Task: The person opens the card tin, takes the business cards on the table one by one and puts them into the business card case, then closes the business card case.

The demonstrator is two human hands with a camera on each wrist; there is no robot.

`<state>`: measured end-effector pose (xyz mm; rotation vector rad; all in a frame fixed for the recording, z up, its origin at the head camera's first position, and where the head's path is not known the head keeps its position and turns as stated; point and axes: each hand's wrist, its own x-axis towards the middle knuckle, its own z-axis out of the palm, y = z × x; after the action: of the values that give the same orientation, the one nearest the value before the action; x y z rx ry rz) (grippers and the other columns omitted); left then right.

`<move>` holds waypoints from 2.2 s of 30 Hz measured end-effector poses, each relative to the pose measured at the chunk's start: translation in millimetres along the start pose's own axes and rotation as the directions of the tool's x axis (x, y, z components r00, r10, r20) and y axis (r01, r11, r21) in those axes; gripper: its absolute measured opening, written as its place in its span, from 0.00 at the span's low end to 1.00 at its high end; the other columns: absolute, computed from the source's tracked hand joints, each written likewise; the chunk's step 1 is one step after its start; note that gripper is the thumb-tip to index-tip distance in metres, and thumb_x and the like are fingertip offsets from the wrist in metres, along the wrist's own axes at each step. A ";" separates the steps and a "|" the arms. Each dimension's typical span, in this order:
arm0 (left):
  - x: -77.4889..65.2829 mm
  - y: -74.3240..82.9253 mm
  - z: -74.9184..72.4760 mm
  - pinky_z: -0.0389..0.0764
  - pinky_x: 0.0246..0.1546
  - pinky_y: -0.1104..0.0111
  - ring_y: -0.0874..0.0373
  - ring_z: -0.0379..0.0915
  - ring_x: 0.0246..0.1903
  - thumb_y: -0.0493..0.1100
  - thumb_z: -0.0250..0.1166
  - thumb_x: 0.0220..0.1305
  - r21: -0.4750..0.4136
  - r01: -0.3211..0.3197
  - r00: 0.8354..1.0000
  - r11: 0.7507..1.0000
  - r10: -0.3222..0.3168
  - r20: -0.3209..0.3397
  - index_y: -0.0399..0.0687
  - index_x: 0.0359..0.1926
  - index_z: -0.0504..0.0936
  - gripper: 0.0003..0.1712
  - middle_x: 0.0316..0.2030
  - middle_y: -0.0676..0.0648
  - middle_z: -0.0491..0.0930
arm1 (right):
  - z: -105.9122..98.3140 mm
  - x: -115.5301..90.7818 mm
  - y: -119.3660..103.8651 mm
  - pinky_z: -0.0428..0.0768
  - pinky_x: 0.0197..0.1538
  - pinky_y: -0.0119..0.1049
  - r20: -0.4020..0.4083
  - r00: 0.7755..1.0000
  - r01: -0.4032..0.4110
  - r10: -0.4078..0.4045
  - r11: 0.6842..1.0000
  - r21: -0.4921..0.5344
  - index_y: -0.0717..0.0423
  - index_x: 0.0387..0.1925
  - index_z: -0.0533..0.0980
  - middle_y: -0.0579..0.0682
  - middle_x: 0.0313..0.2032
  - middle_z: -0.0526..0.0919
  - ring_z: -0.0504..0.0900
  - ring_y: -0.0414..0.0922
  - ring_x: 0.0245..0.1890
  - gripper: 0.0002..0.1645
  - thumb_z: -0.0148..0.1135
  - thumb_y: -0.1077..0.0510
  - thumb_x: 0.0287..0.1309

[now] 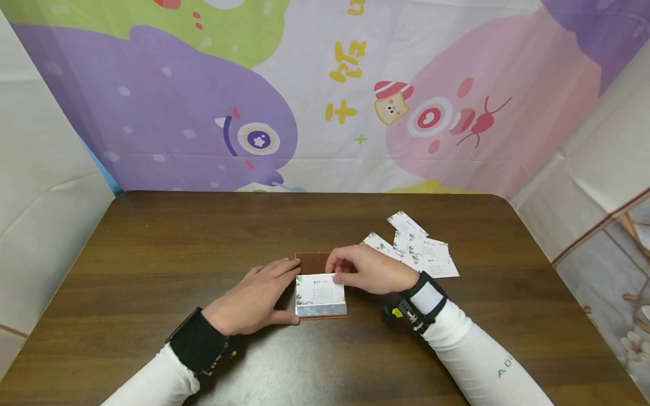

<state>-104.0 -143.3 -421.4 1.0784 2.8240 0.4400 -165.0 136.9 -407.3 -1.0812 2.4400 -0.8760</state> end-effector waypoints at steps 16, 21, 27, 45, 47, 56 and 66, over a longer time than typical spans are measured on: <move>0.4 0.4 -0.1 0.63 0.63 0.46 0.45 0.53 0.72 0.69 0.66 0.58 -0.009 0.008 1.000 1.000 -0.008 0.005 0.38 0.73 0.66 0.53 0.73 0.41 0.59 | 7.0 -4.0 -1.5 0.77 0.37 0.32 0.035 0.999 -0.007 0.009 0.999 -0.035 0.43 0.42 0.78 0.39 0.30 0.78 0.76 0.37 0.32 0.04 0.62 0.55 0.66; 0.7 0.1 0.4 0.63 0.63 0.47 0.45 0.53 0.72 0.69 0.66 0.58 -0.002 0.009 1.000 1.000 -0.009 0.007 0.38 0.73 0.65 0.53 0.73 0.41 0.59 | 9.5 -5.2 -1.7 0.76 0.35 0.31 0.034 0.999 0.026 -0.024 0.998 -0.052 0.43 0.41 0.79 0.39 0.30 0.77 0.76 0.37 0.31 0.04 0.62 0.56 0.66; 0.6 -0.6 1.3 0.63 0.63 0.46 0.45 0.52 0.72 0.69 0.66 0.58 -0.002 0.008 1.000 1.000 -0.008 0.006 0.38 0.73 0.65 0.53 0.73 0.41 0.59 | 12.4 -6.5 -3.3 0.75 0.35 0.31 0.034 0.998 0.049 -0.047 0.997 -0.065 0.45 0.41 0.79 0.39 0.30 0.77 0.75 0.37 0.31 0.05 0.63 0.57 0.65; 0.4 -0.6 0.7 0.63 0.63 0.47 0.46 0.52 0.72 0.69 0.65 0.59 0.000 0.014 1.000 1.000 -0.014 0.023 0.38 0.74 0.64 0.54 0.74 0.42 0.58 | 13.6 -8.0 -2.9 0.75 0.38 0.31 0.042 0.999 0.011 -0.006 0.992 -0.123 0.42 0.43 0.80 0.38 0.35 0.75 0.75 0.39 0.36 0.06 0.64 0.53 0.65; 0.2 -0.8 0.5 0.63 0.63 0.47 0.46 0.52 0.72 0.69 0.65 0.59 -0.001 0.016 1.000 1.000 -0.016 0.022 0.38 0.74 0.63 0.54 0.74 0.42 0.58 | 12.8 -8.7 -3.3 0.76 0.38 0.31 0.039 0.999 0.009 -0.004 0.992 -0.122 0.42 0.44 0.80 0.39 0.35 0.76 0.76 0.39 0.36 0.07 0.64 0.53 0.64; 0.0 0.0 0.5 0.63 0.63 0.47 0.45 0.53 0.72 0.69 0.66 0.58 -0.004 0.010 1.000 1.000 -0.010 0.016 0.38 0.74 0.63 0.54 0.74 0.41 0.58 | -0.8 -18.0 -0.2 0.76 0.42 0.31 -0.020 1.000 0.001 -0.004 0.989 -0.145 0.46 0.47 0.79 0.41 0.38 0.78 0.76 0.39 0.39 0.12 0.66 0.52 0.63; 1.0 0.1 -1.1 0.62 0.63 0.46 0.44 0.53 0.72 0.68 0.66 0.59 -0.004 -0.002 1.000 1.000 0.002 0.004 0.37 0.74 0.63 0.54 0.73 0.41 0.58 | -27.0 -42.9 16.3 0.77 0.45 0.41 -0.111 0.993 -0.039 0.025 0.992 -0.124 0.52 0.48 0.79 0.46 0.40 0.80 0.76 0.43 0.41 0.15 0.69 0.54 0.60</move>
<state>-104.9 -142.9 -420.3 1.0796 2.8181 0.4431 -159.7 188.5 -395.4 -1.0587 2.6268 -0.8004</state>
